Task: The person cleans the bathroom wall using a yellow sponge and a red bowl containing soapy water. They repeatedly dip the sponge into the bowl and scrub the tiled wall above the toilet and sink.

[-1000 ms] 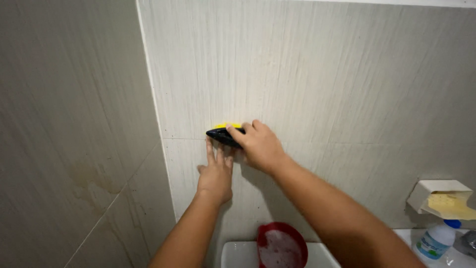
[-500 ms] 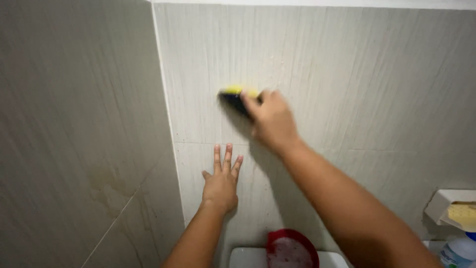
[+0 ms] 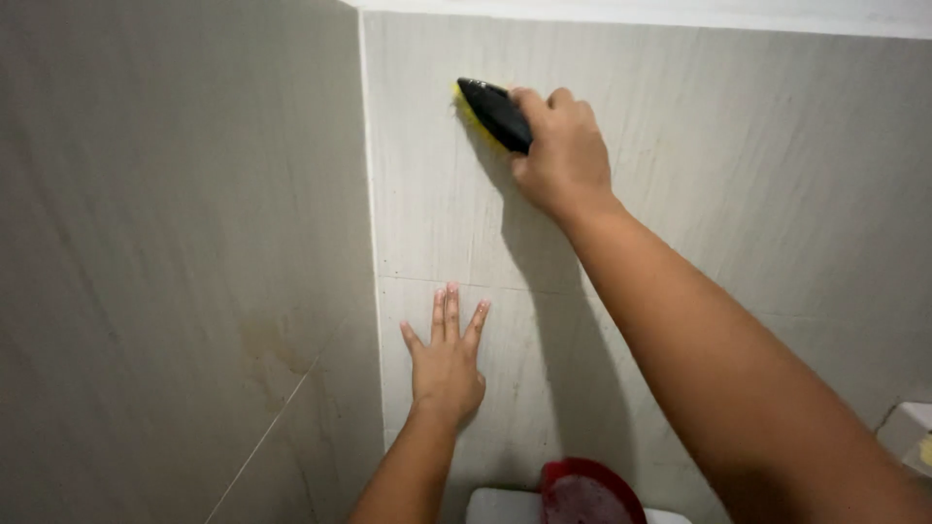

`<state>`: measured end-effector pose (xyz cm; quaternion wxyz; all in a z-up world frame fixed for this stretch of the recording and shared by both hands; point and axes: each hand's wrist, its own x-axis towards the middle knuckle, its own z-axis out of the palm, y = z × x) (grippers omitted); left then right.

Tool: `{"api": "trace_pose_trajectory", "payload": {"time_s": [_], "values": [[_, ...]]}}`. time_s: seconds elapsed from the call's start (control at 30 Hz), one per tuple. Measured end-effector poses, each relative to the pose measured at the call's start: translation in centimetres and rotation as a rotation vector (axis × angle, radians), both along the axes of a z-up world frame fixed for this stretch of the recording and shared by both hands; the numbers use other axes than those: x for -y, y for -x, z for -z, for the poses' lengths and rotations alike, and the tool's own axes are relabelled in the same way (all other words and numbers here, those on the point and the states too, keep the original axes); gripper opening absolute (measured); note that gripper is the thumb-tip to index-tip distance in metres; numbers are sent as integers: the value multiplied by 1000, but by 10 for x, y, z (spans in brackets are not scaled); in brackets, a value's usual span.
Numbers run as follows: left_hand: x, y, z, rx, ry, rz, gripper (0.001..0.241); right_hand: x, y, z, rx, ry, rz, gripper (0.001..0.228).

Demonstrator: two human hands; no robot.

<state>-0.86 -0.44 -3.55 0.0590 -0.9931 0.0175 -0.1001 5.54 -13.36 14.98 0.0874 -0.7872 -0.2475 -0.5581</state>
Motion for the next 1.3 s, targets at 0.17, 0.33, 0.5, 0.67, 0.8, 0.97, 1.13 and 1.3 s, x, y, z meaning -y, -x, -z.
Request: {"api": "trace_pose_trajectory", "payload": {"time_s": [0.17, 0.33, 0.5, 0.67, 0.8, 0.97, 1.13, 1.3], "values": [[4, -3, 7, -49, 52, -68, 104, 10, -11, 55, 119, 147, -57, 69], [19, -8, 11, -57, 159, -65, 108, 52, -1, 83, 14, 356, -93, 66], [25, -13, 1, -15, 259, 11, 112, 102, 3, -10, 44, 204, 106, 64], [27, -4, -5, -38, 255, 12, 112, 131, -3, -47, -8, -244, 0, 64], [44, 2, -14, -35, 324, -26, 112, 119, 0, 34, 18, -56, 76, 67], [54, -14, -6, -30, 411, -130, 116, 120, 16, 124, -184, 104, 32, 72], [53, 7, 2, -143, 444, -169, 114, 127, 33, 200, -497, 88, 64, 67], [66, 30, 30, -230, 467, -143, 115, 136, 35, 269, -844, -248, -19, 67]]}}
